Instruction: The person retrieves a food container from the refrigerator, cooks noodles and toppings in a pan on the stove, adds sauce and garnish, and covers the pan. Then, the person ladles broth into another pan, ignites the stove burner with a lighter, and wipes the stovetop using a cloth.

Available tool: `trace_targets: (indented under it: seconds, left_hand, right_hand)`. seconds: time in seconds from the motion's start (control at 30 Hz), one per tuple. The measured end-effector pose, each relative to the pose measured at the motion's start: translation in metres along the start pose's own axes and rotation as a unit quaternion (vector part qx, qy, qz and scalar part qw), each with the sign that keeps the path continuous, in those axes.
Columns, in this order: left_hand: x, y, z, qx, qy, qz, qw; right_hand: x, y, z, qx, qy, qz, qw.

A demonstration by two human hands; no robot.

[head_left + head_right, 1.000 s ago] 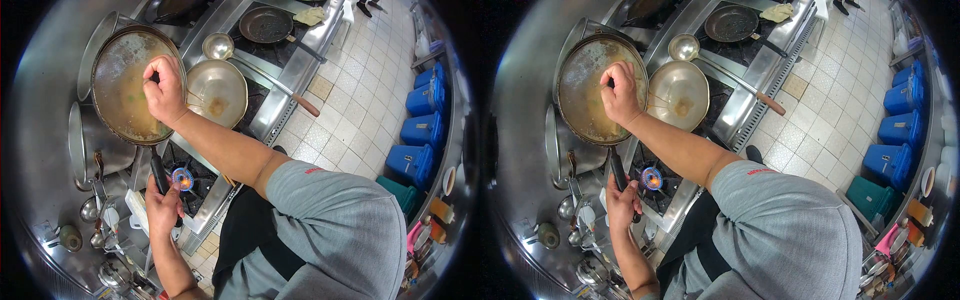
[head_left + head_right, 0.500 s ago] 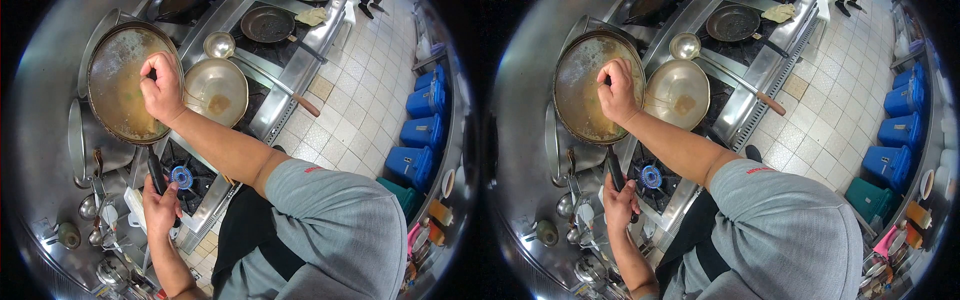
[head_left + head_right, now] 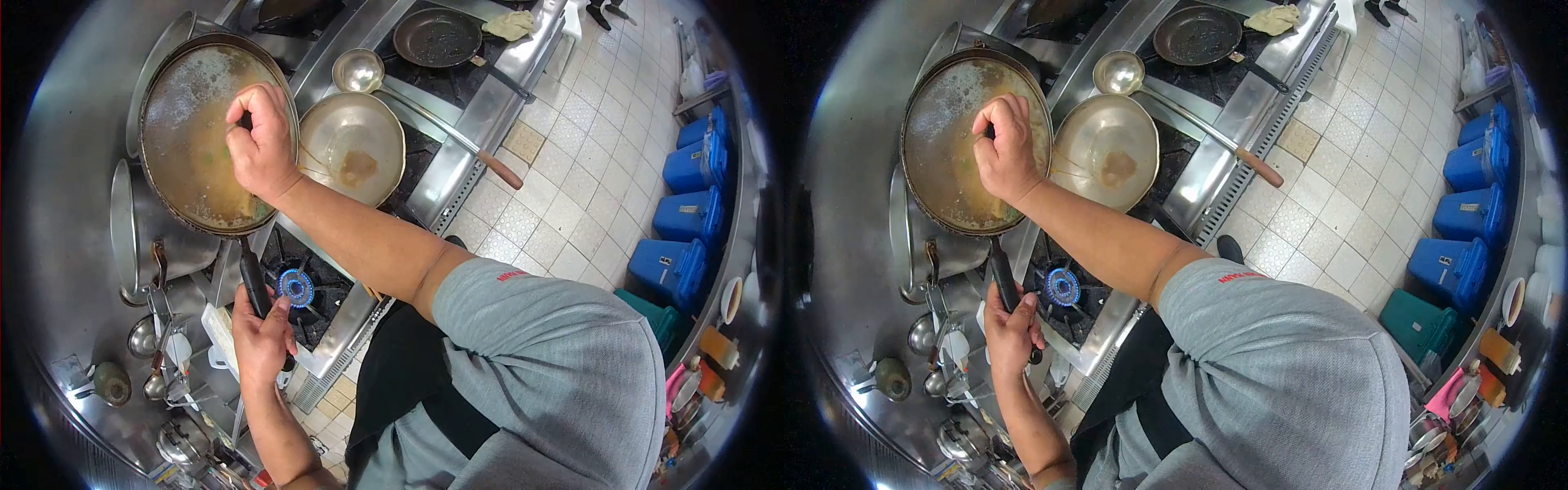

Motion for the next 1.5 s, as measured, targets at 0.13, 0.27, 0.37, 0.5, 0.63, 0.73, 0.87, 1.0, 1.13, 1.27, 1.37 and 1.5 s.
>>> trace_targets:
  seconds: [0.13,0.27,0.37,0.5,0.63,0.73,0.87,1.0,1.13,1.27,1.37,1.5]
  left_hand:
    - [0.001,0.0,0.0,-0.001,-0.001,-0.001,1.0]
    - [0.002,-0.001,0.001,0.005,0.002,-0.006,1.0]
    - [0.001,0.0,-0.001,-0.005,-0.013,-0.006,1.0]
    - [0.001,0.0,-0.001,-0.012,-0.009,-0.001,1.0]
    - [0.004,0.001,0.0,-0.009,-0.01,-0.003,1.0]
    - [0.006,0.0,0.0,-0.011,-0.005,-0.001,1.0]
    - [0.005,0.001,0.0,-0.009,-0.006,0.001,1.0]
    - [0.006,0.0,0.0,-0.004,-0.014,-0.005,1.0]
    - [0.005,0.0,0.0,-0.008,-0.021,-0.001,1.0]
    - [0.005,-0.002,-0.001,-0.011,-0.025,0.003,1.0]
    - [0.004,-0.002,-0.001,-0.017,-0.017,0.005,1.0]
    - [0.002,-0.002,-0.002,-0.009,-0.029,0.002,1.0]
  right_hand:
    - [0.002,0.0,0.001,-0.003,0.002,0.009,1.0]
    - [0.002,0.0,0.002,0.004,0.011,0.017,1.0]
    - [0.002,0.001,0.001,0.005,0.018,0.018,1.0]
    - [0.0,0.002,0.002,0.008,0.018,0.013,1.0]
    - [-0.001,0.004,0.002,0.01,0.017,0.008,1.0]
    - [-0.002,0.005,0.003,0.009,0.018,0.006,1.0]
    - [-0.003,0.005,0.003,0.01,0.022,0.003,1.0]
    - [-0.002,0.006,0.004,0.011,0.02,-0.005,1.0]
    - [-0.003,0.006,0.005,0.003,0.022,0.004,1.0]
    - [-0.005,0.005,0.005,0.0,0.03,0.008,1.0]
    - [-0.006,0.005,0.005,-0.009,0.027,0.008,1.0]
    - [-0.015,0.008,0.003,-0.007,0.05,0.025,0.998]
Point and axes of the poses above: each hand's wrist, its own y-axis away from the middle knuckle, its own z-axis out of the back of the hand, x = y × z, the point moved 5 cm from there along -y, towards the middle knuckle, and after that the axes turned 15 degrees about y, right-handed, at the moved point
